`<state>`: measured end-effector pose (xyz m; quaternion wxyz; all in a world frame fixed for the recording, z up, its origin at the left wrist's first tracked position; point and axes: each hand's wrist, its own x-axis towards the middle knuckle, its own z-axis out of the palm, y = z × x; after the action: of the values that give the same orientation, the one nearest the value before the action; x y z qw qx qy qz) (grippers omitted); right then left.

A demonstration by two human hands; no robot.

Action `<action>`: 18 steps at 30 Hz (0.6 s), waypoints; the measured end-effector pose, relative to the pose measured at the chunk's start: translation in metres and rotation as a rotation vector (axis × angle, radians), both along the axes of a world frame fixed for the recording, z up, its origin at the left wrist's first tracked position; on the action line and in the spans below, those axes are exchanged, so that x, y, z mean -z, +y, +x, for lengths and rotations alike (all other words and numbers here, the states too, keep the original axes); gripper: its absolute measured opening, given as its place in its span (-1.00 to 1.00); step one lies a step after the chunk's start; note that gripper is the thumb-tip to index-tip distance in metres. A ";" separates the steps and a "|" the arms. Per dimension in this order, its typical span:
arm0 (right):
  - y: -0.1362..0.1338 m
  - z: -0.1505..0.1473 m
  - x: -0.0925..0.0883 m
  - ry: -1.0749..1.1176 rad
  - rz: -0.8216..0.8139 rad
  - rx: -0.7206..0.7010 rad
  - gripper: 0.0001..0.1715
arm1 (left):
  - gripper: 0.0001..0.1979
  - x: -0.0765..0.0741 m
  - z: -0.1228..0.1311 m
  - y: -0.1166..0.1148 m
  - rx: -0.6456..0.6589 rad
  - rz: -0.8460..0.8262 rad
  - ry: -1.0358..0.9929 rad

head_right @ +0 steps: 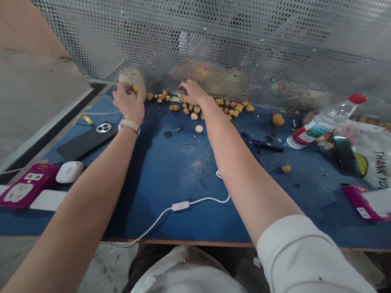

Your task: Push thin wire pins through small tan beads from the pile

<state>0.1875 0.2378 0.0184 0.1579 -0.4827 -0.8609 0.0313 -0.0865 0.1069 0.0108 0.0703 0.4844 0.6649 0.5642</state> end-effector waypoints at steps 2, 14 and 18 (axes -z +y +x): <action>-0.002 -0.010 0.008 -0.069 -0.067 -0.064 -0.14 | -0.78 0.000 0.001 -0.002 0.000 -0.007 0.039; -0.034 -0.072 0.010 -0.205 -0.016 -0.131 -0.32 | -0.73 -0.004 -0.005 -0.011 -0.013 -0.079 0.080; -0.025 -0.058 0.017 -0.203 0.027 -0.030 -0.38 | -0.78 -0.005 -0.004 -0.012 -0.056 -0.095 0.080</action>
<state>0.1291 0.2130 0.0010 0.0760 -0.4682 -0.8800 -0.0269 -0.0907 0.0954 0.0156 0.0508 0.4838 0.7067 0.5138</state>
